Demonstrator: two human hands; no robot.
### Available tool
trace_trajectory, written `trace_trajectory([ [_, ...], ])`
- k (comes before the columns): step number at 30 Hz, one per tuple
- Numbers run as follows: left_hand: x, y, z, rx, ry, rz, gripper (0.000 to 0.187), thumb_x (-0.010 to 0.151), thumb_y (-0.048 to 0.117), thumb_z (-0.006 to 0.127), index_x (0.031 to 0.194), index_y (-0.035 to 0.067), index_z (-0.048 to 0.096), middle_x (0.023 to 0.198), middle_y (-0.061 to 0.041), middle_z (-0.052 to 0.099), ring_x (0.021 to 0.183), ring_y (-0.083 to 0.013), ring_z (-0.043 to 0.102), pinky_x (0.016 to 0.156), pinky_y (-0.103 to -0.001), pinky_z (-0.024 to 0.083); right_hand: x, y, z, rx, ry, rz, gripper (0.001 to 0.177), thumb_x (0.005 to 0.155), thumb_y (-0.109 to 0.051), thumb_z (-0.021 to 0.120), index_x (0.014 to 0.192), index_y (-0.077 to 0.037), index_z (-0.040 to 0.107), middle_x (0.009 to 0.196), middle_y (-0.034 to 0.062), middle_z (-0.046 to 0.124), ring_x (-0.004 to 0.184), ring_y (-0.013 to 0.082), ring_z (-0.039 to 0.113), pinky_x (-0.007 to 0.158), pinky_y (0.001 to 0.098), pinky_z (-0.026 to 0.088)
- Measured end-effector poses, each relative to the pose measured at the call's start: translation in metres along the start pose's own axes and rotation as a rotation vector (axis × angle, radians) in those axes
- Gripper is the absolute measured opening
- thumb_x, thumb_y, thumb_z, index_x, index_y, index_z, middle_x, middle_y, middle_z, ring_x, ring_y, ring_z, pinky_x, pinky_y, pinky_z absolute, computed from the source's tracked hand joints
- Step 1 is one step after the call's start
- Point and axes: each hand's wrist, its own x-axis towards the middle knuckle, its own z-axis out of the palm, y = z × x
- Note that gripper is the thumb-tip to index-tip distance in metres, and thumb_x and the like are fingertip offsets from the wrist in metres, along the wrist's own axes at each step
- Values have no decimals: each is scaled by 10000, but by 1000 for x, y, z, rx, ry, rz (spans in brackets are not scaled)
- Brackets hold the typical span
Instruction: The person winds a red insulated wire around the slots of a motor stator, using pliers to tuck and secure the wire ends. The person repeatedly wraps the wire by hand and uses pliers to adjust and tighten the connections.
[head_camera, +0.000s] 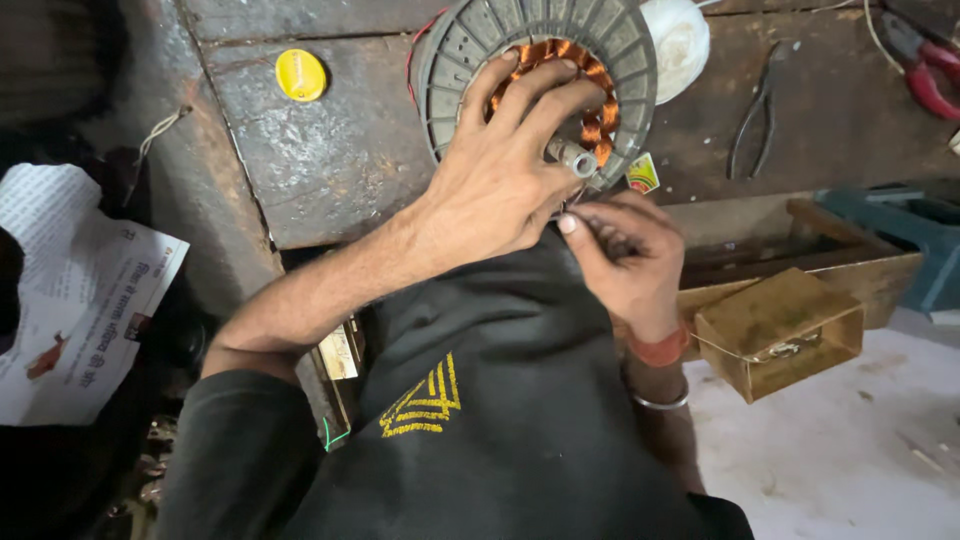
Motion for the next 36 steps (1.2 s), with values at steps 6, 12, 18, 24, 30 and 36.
trace_trajectory([
  [6,0,0,-1,39,-3,4,149,845,221,776,879,77,763,1508,-161,487,1478,-367,378,1260,-643,207,21,-6,-12,-157,117,-132,81,1020,-48,814,1071,-21,757,922,10,647,734,42,590,628,188,437],
  [12,1,-1,-2,26,-6,15,164,850,237,771,861,77,742,1497,-167,489,1470,-377,383,1245,-642,211,20,2,-4,-48,13,-17,117,918,-40,830,1018,-26,770,887,32,642,646,65,536,569,221,403],
  [18,-1,1,-1,66,-21,12,139,859,229,757,925,106,753,1481,-156,497,1461,-367,392,1246,-643,214,9,4,-8,-54,118,-133,110,1001,-33,833,1078,-24,756,973,28,663,732,47,589,643,199,454],
  [24,4,0,-4,70,-38,24,189,867,257,753,1005,128,768,1472,-152,495,1452,-364,394,1235,-636,220,22,-8,-7,-93,37,7,107,933,-28,829,1025,-27,774,865,15,641,645,41,542,565,212,397],
  [30,2,1,-2,98,-46,19,224,916,299,755,1086,153,761,1473,-141,493,1456,-352,395,1250,-638,212,19,-12,-9,-76,115,-80,118,956,-11,811,1066,-21,768,927,20,655,694,48,562,599,221,424],
  [36,7,2,-6,104,-62,20,202,865,280,747,1031,165,760,1457,-154,502,1430,-367,403,1227,-641,214,25,-8,-8,-80,30,-55,107,916,-29,832,1006,-25,775,845,25,654,633,52,562,558,221,423],
])
